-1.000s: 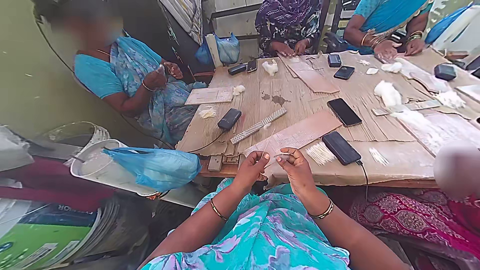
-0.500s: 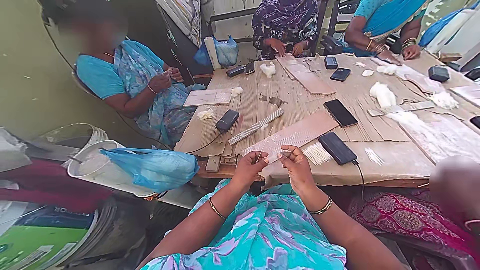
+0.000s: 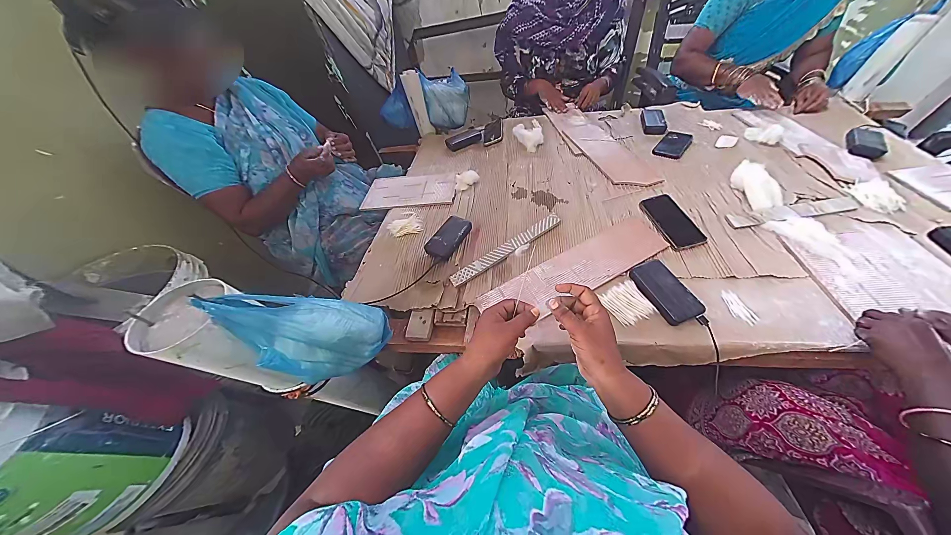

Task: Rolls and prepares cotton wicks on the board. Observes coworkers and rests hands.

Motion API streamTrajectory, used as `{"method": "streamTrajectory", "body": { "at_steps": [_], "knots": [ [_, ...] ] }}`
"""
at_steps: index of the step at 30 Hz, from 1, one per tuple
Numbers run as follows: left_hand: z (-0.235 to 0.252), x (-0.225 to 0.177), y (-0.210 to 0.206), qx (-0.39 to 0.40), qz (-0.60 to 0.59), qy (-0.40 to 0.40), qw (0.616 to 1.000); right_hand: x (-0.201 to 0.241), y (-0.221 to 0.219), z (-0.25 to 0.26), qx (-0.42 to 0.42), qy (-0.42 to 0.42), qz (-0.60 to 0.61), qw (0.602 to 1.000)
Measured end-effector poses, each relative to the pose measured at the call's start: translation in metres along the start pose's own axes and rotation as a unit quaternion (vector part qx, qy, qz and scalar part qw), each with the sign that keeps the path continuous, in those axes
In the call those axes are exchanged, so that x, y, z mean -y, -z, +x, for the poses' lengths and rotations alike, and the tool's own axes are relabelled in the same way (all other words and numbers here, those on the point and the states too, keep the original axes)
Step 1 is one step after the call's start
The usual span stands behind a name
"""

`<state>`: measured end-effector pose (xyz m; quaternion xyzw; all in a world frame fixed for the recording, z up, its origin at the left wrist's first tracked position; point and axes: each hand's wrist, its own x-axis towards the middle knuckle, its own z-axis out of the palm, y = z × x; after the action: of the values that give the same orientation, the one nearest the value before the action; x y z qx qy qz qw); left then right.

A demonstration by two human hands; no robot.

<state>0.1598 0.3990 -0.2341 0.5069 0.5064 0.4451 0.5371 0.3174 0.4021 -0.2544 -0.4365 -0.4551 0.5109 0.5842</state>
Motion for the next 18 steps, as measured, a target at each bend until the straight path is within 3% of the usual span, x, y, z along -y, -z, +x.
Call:
{"method": "streamTrajectory", "body": {
  "at_steps": [13, 18],
  "knots": [
    [0.008, 0.012, 0.020, 0.045, 0.036, 0.058, 0.997, -0.022, -0.006, 0.006, 0.003, -0.004, -0.050, 0.999],
    [0.020, 0.034, 0.046, -0.003, 0.075, 0.047, 0.996, -0.031, -0.026, 0.018, -0.024, -0.053, -0.074, 0.996]
  ]
}}
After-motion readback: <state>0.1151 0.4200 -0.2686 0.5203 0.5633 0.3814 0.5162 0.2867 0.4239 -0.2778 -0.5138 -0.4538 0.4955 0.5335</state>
